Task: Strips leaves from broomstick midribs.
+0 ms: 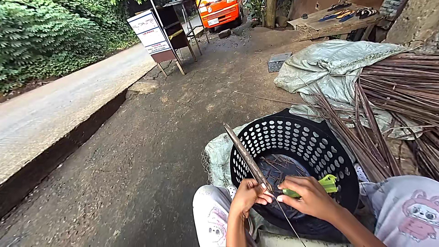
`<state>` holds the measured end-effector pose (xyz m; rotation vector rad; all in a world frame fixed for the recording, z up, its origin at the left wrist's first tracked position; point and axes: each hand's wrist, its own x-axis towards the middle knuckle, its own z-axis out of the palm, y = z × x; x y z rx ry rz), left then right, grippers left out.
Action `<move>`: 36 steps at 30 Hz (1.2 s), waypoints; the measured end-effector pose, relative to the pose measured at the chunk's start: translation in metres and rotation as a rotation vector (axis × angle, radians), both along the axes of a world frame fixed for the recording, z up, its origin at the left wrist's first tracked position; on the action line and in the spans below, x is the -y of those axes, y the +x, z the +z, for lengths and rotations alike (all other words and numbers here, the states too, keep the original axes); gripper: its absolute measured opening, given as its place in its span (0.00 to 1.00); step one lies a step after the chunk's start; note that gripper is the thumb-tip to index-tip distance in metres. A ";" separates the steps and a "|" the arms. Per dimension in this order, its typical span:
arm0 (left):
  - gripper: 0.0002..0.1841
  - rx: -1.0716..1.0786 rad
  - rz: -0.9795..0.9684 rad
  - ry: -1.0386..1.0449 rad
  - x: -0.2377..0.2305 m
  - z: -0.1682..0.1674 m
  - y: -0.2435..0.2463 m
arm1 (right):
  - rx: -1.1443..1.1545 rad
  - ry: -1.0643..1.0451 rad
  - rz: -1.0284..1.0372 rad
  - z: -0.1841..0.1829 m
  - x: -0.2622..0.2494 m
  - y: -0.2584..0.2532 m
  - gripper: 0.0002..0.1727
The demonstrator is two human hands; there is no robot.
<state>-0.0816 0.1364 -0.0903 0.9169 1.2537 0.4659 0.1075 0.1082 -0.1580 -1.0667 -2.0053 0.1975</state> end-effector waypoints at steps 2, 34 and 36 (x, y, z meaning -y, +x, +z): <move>0.14 0.017 -0.014 -0.008 0.000 -0.001 -0.001 | -0.009 0.000 0.004 -0.001 0.000 0.001 0.18; 0.09 -0.174 -0.335 0.120 0.008 -0.004 0.036 | -0.128 -0.098 -0.147 0.018 -0.045 0.020 0.14; 0.10 -0.202 -0.375 0.118 0.007 -0.004 0.038 | -0.126 -0.087 -0.165 0.021 -0.054 0.021 0.14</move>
